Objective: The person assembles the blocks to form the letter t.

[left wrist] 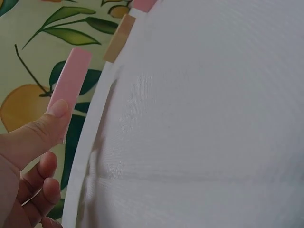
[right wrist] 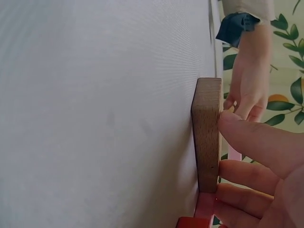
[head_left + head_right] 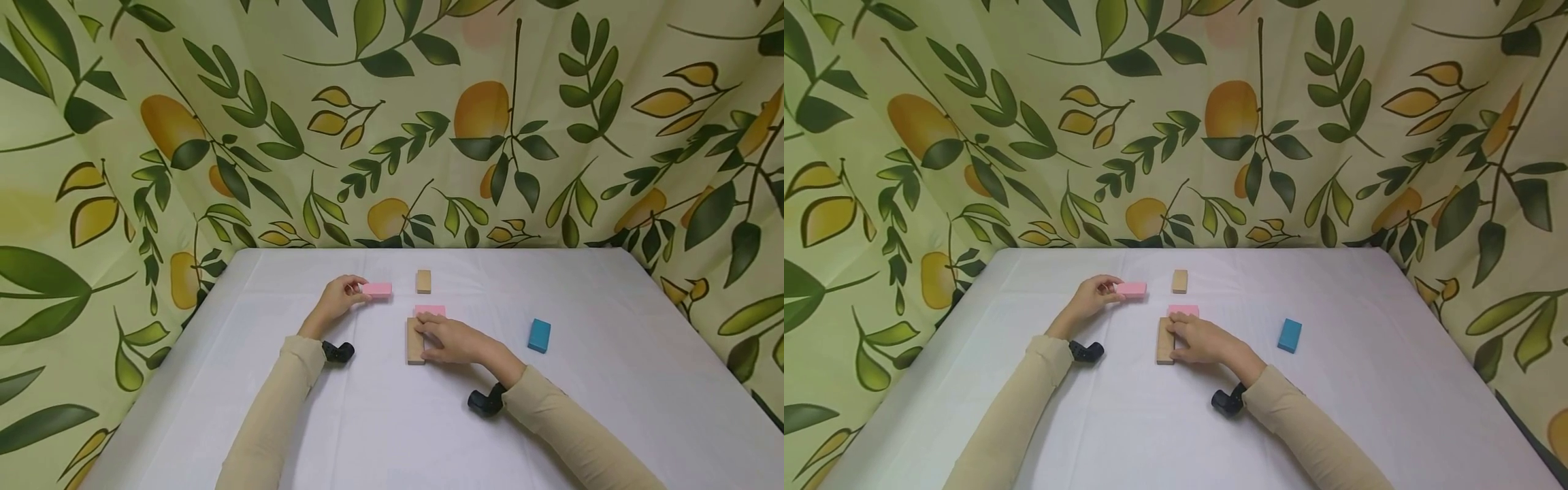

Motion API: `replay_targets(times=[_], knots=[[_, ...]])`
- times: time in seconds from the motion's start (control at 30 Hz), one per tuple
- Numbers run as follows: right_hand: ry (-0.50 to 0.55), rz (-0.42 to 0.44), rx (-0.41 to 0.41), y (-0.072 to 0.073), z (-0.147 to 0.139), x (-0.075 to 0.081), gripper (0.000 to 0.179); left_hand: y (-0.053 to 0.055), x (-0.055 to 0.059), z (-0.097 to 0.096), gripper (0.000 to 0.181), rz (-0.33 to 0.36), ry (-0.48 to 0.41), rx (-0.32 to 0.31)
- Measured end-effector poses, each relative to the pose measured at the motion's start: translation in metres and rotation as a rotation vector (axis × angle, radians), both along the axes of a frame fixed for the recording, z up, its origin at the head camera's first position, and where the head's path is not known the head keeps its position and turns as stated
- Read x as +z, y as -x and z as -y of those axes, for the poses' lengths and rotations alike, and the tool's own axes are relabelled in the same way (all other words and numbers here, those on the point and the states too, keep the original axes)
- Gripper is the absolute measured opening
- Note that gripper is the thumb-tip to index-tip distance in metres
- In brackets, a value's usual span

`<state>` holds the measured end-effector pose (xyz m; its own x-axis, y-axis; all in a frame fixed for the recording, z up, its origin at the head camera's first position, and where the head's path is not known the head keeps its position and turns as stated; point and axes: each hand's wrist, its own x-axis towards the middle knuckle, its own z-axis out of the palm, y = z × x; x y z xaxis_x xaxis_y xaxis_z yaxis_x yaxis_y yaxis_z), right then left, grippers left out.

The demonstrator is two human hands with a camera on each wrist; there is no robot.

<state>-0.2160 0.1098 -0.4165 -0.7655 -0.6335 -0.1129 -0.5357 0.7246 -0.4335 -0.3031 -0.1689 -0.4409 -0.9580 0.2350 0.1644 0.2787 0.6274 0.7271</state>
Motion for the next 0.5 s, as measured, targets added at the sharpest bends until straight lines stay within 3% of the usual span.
replay_targets(times=[0.5], knots=[[0.015, -0.019, 0.014, 0.0, 0.0, -0.001, 0.055, -0.013, 0.005, -0.005, 0.036, 0.013, 0.043, 0.009]])
